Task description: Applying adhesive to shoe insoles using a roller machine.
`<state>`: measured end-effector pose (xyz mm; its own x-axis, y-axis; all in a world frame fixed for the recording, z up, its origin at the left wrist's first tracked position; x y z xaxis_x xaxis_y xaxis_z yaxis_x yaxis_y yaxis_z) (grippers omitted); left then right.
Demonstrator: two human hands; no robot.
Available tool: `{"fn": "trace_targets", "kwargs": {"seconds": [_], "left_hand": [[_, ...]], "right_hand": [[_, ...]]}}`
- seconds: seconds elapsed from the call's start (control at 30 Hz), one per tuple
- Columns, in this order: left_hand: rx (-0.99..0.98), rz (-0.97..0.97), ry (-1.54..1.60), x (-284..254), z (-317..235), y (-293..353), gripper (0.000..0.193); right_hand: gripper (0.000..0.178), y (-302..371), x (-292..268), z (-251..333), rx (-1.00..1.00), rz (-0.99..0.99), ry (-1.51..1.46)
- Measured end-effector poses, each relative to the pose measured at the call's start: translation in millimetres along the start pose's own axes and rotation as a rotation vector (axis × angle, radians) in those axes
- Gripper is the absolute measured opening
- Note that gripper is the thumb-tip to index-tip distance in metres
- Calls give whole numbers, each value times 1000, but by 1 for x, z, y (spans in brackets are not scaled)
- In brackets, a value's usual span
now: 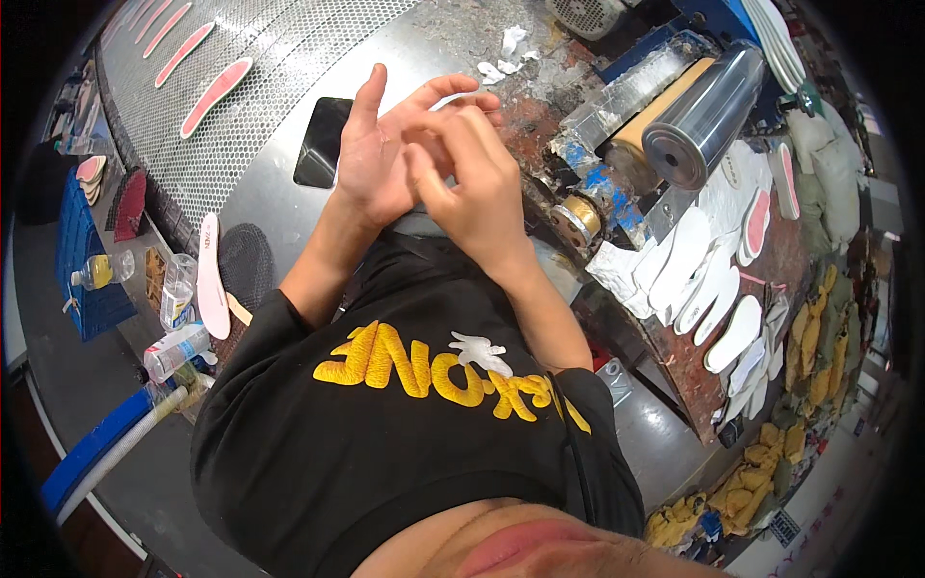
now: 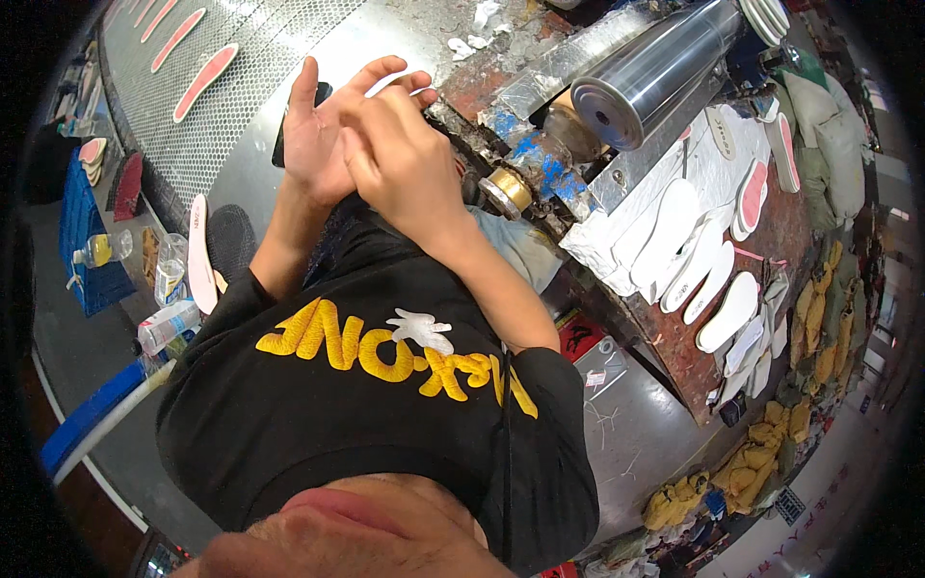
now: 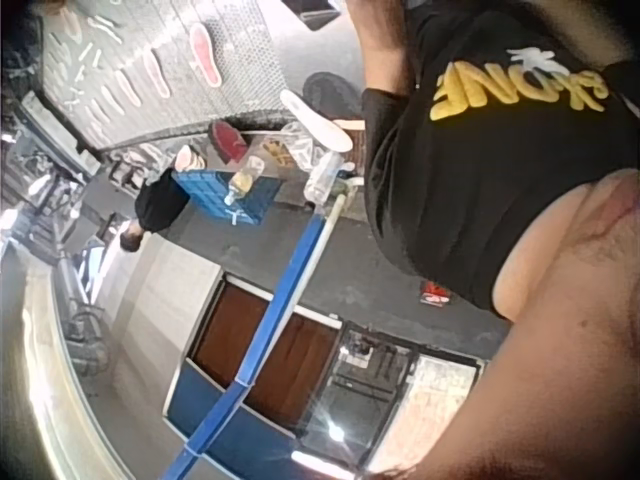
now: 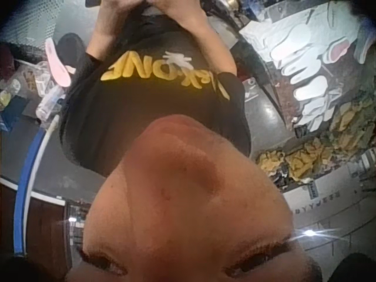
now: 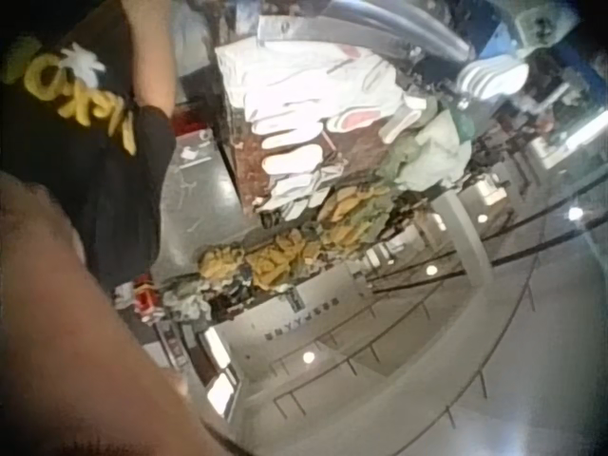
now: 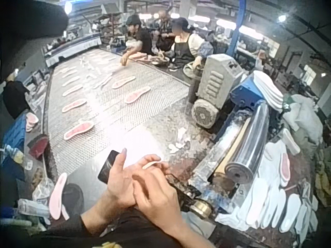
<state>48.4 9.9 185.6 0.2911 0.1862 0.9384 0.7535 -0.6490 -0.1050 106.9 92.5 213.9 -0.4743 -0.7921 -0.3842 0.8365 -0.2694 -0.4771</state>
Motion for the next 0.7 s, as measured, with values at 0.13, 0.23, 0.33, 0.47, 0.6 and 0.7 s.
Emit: {"fn": "trace_targets", "kwargs": {"seconds": [0.13, 0.23, 0.33, 0.47, 0.6, 0.7], "left_hand": [[12, -36, -110, -1, 5, 2, 77], [2, -36, -101, -2, 7, 3, 76], [-20, -53, -93, -2, 9, 5, 76], [-44, -75, -99, -3, 11, 9, 76], [-66, -83, -170, -3, 12, 12, 75], [-90, -89, -273, -3, 15, 14, 74]], "right_hand": [[12, 0, 2, 9, -33, 65, 48], [18, 0, 2, 16, -58, 79, 93], [15, -4, -1, 21, -105, 86, 131], [19, -11, -8, 22, -8, 170, 57], [16, -8, -5, 21, 10, 175, 25], [14, -1, 1, 17, 7, 162, 7]]}}
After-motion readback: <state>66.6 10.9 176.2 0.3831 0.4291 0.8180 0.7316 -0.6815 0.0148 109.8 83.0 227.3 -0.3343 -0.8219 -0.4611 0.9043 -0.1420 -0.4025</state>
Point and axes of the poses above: each hand's wrist, its own y-axis away from the middle knuckle, its own x-axis out of the palm, z = x × y, the point moved 3 cm from there along -y, towards the middle knuckle, and after that the axes turned 13 degrees about x, right-handed, at the moved point
